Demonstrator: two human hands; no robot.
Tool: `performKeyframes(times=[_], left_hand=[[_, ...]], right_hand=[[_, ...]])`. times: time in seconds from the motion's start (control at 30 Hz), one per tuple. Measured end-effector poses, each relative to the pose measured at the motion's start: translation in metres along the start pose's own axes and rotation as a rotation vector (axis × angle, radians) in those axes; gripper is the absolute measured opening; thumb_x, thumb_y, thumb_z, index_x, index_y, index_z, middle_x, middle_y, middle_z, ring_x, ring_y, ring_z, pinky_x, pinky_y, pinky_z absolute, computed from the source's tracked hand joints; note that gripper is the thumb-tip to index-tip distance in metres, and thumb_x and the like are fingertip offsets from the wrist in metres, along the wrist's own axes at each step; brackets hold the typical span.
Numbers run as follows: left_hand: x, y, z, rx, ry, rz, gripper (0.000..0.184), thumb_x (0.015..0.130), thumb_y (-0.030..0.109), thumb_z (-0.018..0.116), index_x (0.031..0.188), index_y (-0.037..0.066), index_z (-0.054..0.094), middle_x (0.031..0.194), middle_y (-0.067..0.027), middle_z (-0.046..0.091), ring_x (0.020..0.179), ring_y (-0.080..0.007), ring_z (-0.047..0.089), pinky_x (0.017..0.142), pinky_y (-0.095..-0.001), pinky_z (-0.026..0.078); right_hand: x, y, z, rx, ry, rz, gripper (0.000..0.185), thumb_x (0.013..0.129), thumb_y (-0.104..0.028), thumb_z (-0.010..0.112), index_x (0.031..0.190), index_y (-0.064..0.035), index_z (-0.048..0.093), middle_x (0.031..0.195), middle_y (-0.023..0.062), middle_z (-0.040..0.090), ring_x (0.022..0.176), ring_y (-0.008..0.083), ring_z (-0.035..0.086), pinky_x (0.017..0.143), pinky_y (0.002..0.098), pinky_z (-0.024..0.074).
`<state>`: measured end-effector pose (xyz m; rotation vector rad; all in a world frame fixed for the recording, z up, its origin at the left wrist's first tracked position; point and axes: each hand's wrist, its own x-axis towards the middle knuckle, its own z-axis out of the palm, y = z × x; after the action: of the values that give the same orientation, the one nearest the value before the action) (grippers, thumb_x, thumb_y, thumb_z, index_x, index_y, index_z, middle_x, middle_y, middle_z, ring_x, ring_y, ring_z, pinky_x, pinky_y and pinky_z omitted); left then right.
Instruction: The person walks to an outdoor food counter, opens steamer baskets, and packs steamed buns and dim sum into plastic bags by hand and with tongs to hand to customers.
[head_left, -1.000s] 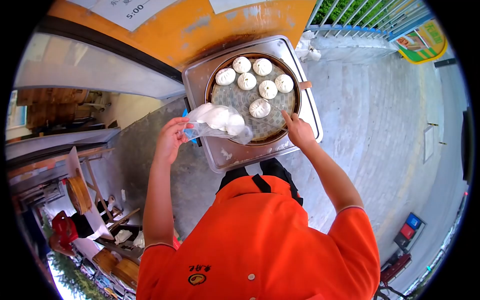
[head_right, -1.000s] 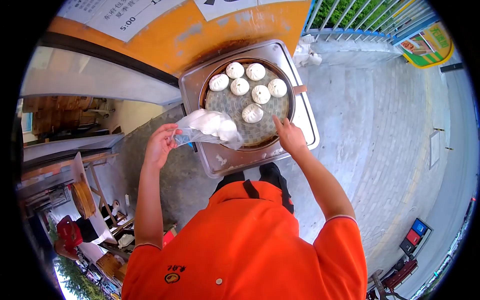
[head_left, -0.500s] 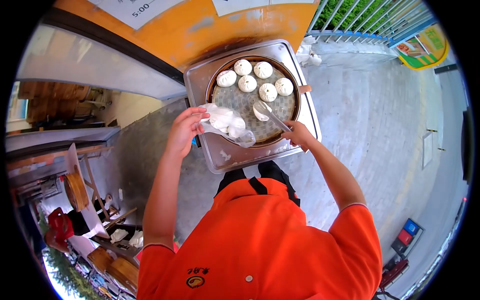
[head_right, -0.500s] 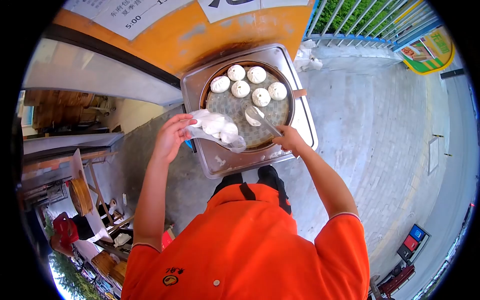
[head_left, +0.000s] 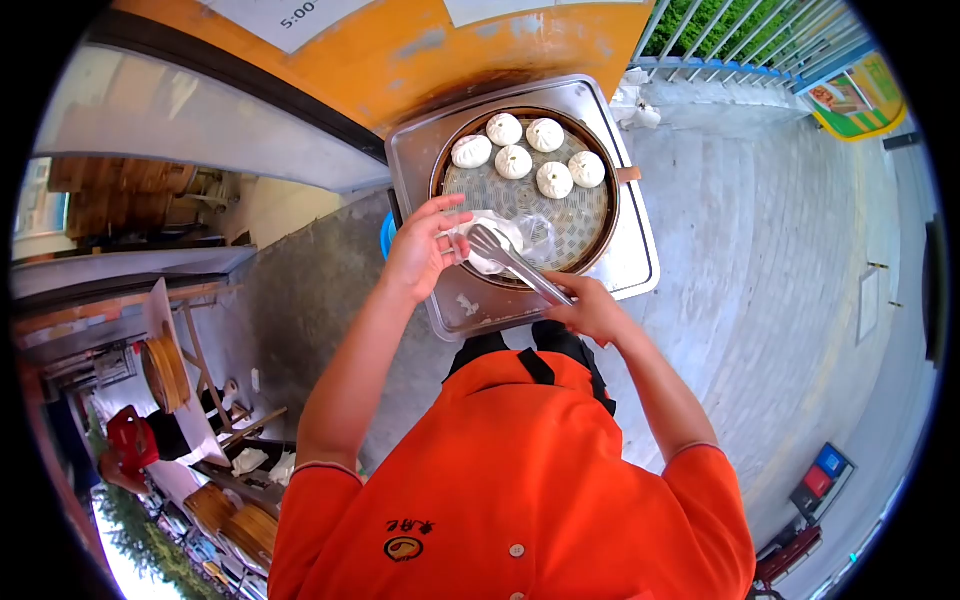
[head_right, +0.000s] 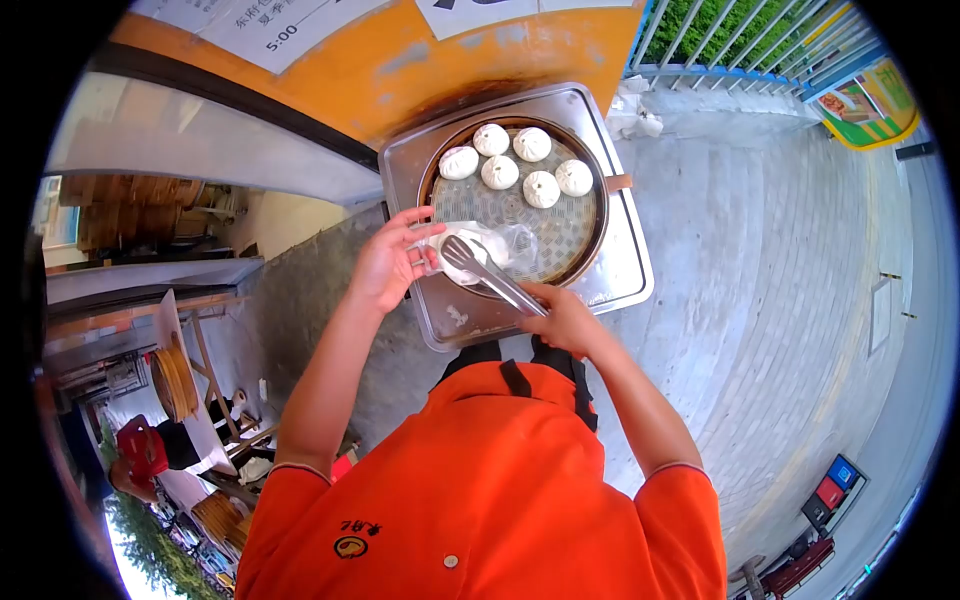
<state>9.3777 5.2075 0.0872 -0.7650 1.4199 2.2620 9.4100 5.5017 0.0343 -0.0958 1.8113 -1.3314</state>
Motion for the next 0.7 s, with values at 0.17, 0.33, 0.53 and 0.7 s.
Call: performKeyframes(times=[0.17,0.33,0.53,0.7], left_hand=[[-0.002,-0.005,-0.009,0.135,0.013,-0.017,0.036,0.094,0.011,0.055,0.129,0.002,0.058,0.124,-0.0141,0.067,0.086,-0.0176,0.063,0.086,-0.0341,0.053],[0.008,-0.010,-0.051,0.205,0.020,0.102,0.033,0.093,0.011,0.057,0.124,0.002,0.060,0.121,-0.0142,0.069,0.087,-0.0182,0.064,0.087,-0.0342,0.052],[0.009,0.001,-0.081,-0.060,0.183,0.099,0.026,0.090,0.007,0.055,0.115,0.001,0.061,0.117,-0.0144,0.069,0.079,-0.0175,0.060,0.082,-0.0336,0.052],[0.006,-0.013,-0.092,-0.074,0.209,0.072,0.025,0.087,0.001,0.054,0.111,0.001,0.061,0.106,-0.0121,0.067,0.076,-0.0153,0.058,0.079,-0.0323,0.051]], right_hand=[[0.054,-0.005,0.024,-0.425,0.194,-0.290,0.065,0.080,-0.011,0.076,0.142,-0.0070,0.058,0.094,0.0263,0.071,0.087,0.0374,0.071,0.080,0.0442,0.0557],[0.090,-0.013,0.057,-0.852,0.175,-0.357,0.068,0.084,-0.012,0.069,0.147,0.0002,0.045,0.090,0.0236,0.068,0.087,0.0401,0.070,0.080,0.0468,0.0562],[0.032,-0.041,0.005,-0.560,0.146,-0.356,0.075,0.075,-0.015,0.079,0.143,0.0000,0.051,0.103,0.0279,0.071,0.091,0.0418,0.071,0.083,0.0469,0.0569],[0.111,-0.023,-0.030,-0.741,0.417,-0.291,0.077,0.075,-0.011,0.076,0.146,-0.0018,0.048,0.098,0.0274,0.070,0.090,0.0419,0.071,0.078,0.0479,0.0576]])
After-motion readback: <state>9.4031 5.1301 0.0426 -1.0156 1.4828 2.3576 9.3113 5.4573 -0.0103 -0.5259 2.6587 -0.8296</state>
